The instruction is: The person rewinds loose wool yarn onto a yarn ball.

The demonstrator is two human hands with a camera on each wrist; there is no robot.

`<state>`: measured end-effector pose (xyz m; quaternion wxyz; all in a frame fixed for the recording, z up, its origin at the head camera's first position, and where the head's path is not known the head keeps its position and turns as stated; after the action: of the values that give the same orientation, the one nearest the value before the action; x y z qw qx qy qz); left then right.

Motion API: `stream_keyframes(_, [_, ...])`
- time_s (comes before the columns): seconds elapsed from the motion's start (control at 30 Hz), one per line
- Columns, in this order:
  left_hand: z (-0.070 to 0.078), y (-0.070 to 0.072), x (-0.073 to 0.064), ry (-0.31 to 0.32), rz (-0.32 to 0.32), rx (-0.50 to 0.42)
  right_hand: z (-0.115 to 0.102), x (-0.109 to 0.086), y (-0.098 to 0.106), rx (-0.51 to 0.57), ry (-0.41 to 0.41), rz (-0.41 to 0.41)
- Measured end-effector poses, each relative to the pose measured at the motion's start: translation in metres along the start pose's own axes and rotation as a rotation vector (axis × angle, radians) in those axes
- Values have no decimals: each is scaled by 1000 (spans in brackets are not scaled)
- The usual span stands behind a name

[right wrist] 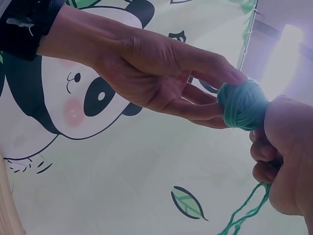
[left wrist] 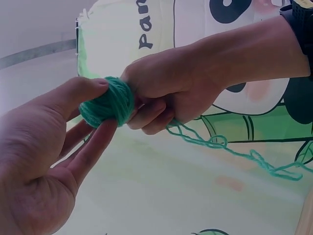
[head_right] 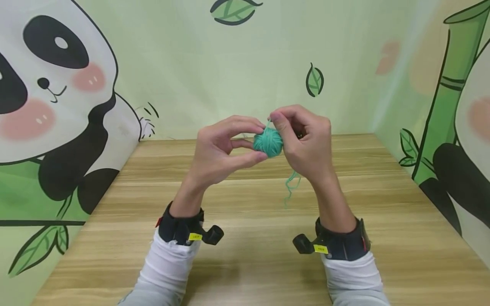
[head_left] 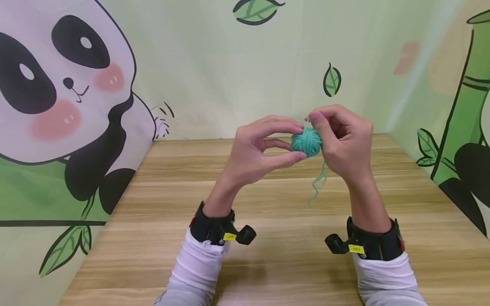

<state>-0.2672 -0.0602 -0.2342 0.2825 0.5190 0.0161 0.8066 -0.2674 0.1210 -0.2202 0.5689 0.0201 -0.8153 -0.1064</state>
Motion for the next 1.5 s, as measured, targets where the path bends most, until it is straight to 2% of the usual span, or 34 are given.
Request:
stream_keyframes(0.23, [-1, 1, 0, -21, 2, 13, 1, 1, -3, 30, 6, -36])
stream_keyframes(0.43, [0, 2, 0, -49, 21, -68, 2, 1, -3, 31, 8, -57])
stream_keyframes(0.77, [5, 8, 1, -81, 109, -164, 2, 0, -5, 15, -28, -154])
stream_keyframes(1.17, [5, 15, -1, -119, 243, -68, 4, -4, -11, 11, -84, -354])
stream_keyframes(1.33, [3, 17, -2, -116, 292, -26, 2, -5, -14, -13, -49, -434])
stream_keyframes(1.5, [2, 18, -2, -103, 307, 13, -2, -5, -14, -31, 3, -492])
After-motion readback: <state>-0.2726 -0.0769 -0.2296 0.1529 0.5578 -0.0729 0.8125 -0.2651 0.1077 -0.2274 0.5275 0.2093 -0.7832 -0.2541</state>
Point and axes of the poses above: each hand's wrist, its own x-axis towards the middle knuckle, its own y-axis out of the back of the hand, z = x × y, the point moved 3 cm from there along x, towards the middle knuckle, and after that the axes turned 7 degrees about -z, right-handed, at the moved point
